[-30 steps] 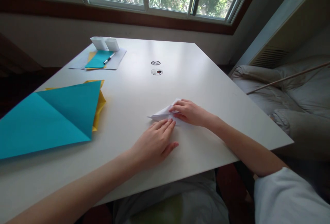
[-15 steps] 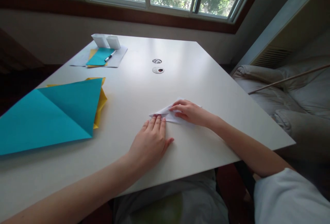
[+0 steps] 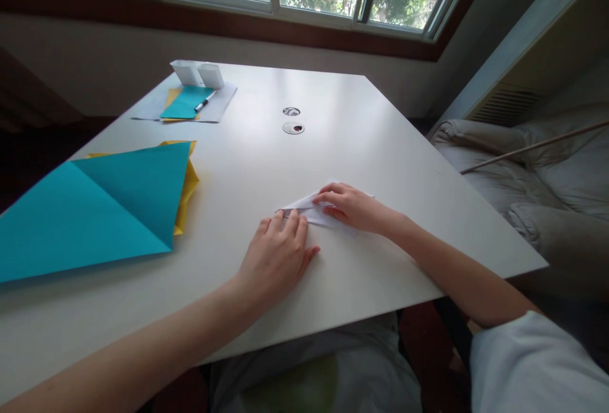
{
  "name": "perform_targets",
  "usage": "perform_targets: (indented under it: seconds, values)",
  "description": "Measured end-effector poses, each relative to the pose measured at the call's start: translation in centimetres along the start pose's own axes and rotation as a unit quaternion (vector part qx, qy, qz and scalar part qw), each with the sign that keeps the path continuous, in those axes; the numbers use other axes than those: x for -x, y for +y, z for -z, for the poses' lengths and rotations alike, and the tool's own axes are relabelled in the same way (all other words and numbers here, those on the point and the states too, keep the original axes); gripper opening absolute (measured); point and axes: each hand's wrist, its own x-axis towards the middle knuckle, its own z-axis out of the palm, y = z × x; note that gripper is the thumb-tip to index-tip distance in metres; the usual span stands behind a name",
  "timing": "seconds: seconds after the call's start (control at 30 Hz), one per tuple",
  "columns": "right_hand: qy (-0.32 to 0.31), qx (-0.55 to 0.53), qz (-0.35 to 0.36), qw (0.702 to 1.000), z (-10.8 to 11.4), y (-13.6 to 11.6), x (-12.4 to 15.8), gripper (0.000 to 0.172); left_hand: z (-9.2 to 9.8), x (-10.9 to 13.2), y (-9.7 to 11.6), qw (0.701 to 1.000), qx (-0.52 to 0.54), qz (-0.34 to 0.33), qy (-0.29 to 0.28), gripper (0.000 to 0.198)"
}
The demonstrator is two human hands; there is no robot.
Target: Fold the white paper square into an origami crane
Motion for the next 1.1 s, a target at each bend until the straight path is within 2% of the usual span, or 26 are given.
perform_targets:
  seconds: [0.37,0.53,0.83,1.1]
  values:
    - [-0.004,0.014,-0.008,1.0,-0.01,-0.21,-0.03,0.027,0.15,0.09,-0.33,0.999,0.007,0.032,-0.011,0.045]
    - [0.004,0.015,0.002,1.0,-0.15,0.01,0.02,0.028,0.46,0.0,-0.7,0.999,0.02,0.021,-0.021,0.045]
    - [-0.005,0.016,-0.002,1.0,0.1,-0.29,0.07,0.029,0.28,0.45,-0.55,0.999,-0.015,0.04,-0.007,0.048]
    - [0.0,0.016,0.011,1.0,-0.04,-0.07,0.12,0.027,0.27,0.21,-0.9,1.0,-0.009,0.02,-0.018,0.051]
